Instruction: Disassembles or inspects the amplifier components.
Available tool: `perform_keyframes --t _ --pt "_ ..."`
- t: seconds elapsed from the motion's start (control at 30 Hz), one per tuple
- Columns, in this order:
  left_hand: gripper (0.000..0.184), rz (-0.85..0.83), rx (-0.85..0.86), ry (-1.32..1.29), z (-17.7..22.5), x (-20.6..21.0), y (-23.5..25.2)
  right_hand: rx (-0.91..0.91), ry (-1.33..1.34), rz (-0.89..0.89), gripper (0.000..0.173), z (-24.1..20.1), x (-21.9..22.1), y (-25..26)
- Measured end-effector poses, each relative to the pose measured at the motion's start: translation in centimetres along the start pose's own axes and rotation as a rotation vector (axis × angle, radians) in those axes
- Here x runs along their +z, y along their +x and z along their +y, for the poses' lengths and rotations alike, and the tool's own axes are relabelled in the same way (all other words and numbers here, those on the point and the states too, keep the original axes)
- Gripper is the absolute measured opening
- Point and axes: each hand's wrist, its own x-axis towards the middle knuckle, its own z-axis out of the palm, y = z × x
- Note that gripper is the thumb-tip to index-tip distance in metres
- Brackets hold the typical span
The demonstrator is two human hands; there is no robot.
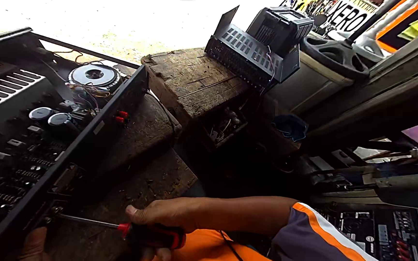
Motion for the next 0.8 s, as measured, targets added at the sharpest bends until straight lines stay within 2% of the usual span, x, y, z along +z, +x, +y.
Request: perform_keyframes --t 0.07,0.13,0.27,0.37,0.47,0.53,0.6,0.7,0.8 --pt "0.027 0.003 0.003 0.008 -0.5 -0.2 0.0 -0.010 -0.023 0.045 0.042 -0.2 0.0 -0.1" --pt "0.026 0.002 0.008 0.010 -0.8 -0.4 0.0 0.009 0.019 0.025 0.037 -0.4 0.0 0.1" --pt "0.028 -0.003 0.053 0.010 -2.0 -0.8 0.1 0.027 0.110 -0.111 0.068 -0.6 -0.2 0.4" --pt "0.028 0.000 0.054 0.031 -1.6 -0.8 -0.2 0.014 -0.006 -0.077 0.069 -0.7 -0.2 0.2" --pt "0.027 0.030 0.045 0.050 -0.4 -0.4 -0.2 0.022 -0.002 0.040 0.044 -0.8 -0.2 0.0" --pt "0.027 0.016 0.063 0.041 0.0 -0.4 -0.3 0.009 0.070 0.050 0.039 -0.4 -0.3 0.1" --pt "0.027 -0.018 0.055 0.020 0.3 -0.6 -0.7 0.033 0.163 -0.024 0.047 -0.2 -0.7 0.2" --pt "0.021 -0.042 0.049 -0.028 0.4 -0.6 -1.1 0.096 0.153 -0.096 0.068 -0.2 -0.9 0.3" --pt "0.022 -0.029 0.083 -0.060 0.5 -0.2 0.1 0.072 0.138 -0.097 0.073 -0.1 -1.0 0.1"
